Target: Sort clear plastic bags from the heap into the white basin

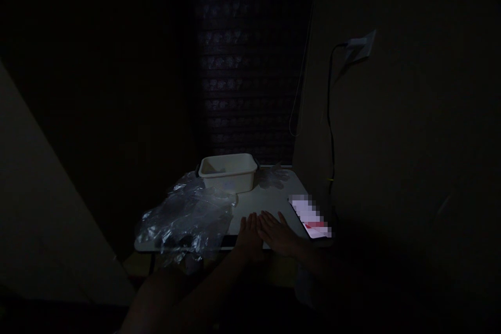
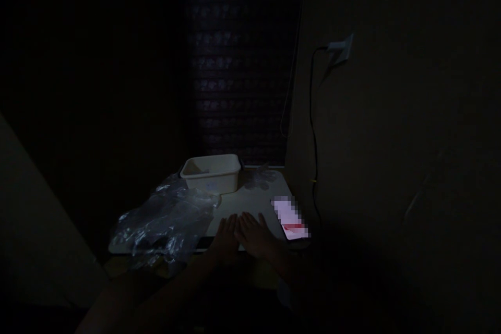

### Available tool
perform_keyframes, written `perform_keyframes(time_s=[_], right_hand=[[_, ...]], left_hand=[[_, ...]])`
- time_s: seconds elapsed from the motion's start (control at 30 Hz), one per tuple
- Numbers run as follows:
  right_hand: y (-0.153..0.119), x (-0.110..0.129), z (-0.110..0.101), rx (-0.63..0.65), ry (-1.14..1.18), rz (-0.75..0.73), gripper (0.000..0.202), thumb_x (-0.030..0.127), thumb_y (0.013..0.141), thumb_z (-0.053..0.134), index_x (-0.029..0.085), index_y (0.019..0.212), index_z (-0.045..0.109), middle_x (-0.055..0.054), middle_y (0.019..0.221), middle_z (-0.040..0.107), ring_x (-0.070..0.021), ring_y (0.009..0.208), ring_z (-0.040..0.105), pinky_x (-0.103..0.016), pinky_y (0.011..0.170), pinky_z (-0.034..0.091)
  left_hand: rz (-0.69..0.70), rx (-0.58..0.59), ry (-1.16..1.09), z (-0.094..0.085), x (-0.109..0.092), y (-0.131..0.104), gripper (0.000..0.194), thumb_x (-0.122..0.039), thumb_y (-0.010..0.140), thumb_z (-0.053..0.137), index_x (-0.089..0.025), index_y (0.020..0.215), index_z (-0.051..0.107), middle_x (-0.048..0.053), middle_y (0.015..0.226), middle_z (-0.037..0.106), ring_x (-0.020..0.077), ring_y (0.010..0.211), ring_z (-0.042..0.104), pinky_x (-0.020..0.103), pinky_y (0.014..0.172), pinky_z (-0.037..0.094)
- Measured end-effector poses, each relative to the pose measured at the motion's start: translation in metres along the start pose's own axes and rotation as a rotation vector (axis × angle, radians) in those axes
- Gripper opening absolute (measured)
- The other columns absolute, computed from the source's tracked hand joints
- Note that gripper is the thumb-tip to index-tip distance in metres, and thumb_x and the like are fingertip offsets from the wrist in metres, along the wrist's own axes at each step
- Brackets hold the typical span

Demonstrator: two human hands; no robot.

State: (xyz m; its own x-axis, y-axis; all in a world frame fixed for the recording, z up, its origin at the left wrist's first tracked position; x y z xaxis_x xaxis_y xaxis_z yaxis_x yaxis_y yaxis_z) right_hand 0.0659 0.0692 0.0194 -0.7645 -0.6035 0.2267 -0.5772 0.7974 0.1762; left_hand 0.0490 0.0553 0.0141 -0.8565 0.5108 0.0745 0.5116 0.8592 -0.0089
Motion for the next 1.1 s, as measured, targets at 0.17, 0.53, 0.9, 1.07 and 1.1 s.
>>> perform_keyframes(time_s=[0.17,0.53,0.9,1.07,1.1], right_hand=[[-0.0001,-0.0007,0.0011,0.000,-0.007,0.000,0.048,0.040,0.076,0.014,0.017,0.118,0.022,-0.007,0.122,0.023,-0.0181,0.113,0.012,-0.044,0.089,-0.002],[-0.0013,0.0005,-0.0020,0.001,0.010,0.011,0.048,0.040,0.076,0.015,0.017,0.117,0.023,-0.007,0.122,0.024,-0.0176,0.113,0.013,-0.043,0.089,-0.002],[0.0004,-0.0014,0.0008,0.011,0.006,0.028,0.048,0.040,0.076,0.014,0.017,0.117,0.023,-0.007,0.123,0.022,-0.0172,0.113,0.011,-0.043,0.089,-0.003],[0.0002,-0.0009,0.0008,0.021,0.001,0.018,0.049,0.041,0.076,0.014,0.016,0.117,0.022,-0.008,0.122,0.023,-0.0177,0.113,0.012,-0.044,0.088,-0.002],[0.0001,-0.0013,0.0009,0.020,0.006,0.020,0.049,0.041,0.076,0.014,0.016,0.117,0.023,-0.008,0.122,0.023,-0.0178,0.113,0.012,-0.044,0.088,-0.002]], left_hand=[[-0.022,0.015,0.013,0.0017,0.0014,0.0011,0.074,-0.041,0.060,0.040,-0.006,0.119,0.014,0.018,0.123,0.013,0.0299,0.111,0.002,0.047,0.085,0.000],[-0.021,0.025,0.025,0.0002,0.0009,0.0008,0.077,-0.043,0.058,0.041,-0.005,0.119,0.014,0.018,0.123,0.015,0.0302,0.111,0.001,0.048,0.085,0.000],[-0.011,0.013,0.033,-0.0002,0.0007,0.0008,0.076,-0.048,0.060,0.038,-0.006,0.119,0.015,0.018,0.123,0.014,0.0305,0.111,0.001,0.049,0.084,0.000],[-0.004,0.006,0.028,-0.0018,-0.0004,0.0001,0.076,-0.048,0.059,0.039,-0.005,0.118,0.016,0.019,0.123,0.015,0.0310,0.111,0.002,0.049,0.084,0.001],[-0.005,0.008,0.028,-0.0016,-0.0003,0.0002,0.076,-0.047,0.060,0.039,-0.005,0.118,0.016,0.019,0.123,0.015,0.0308,0.111,0.003,0.049,0.084,0.001]])
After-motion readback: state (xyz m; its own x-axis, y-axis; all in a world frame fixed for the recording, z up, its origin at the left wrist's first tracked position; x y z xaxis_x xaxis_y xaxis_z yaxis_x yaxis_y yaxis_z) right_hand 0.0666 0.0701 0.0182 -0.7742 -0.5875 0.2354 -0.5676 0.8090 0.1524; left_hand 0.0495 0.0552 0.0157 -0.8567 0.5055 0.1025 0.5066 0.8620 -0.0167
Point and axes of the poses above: each hand's wrist, its own y-axis towards the middle knuckle, its own z-axis out of the palm, x = y × z, the point moved 10 cm from there along y, towards the middle knuckle
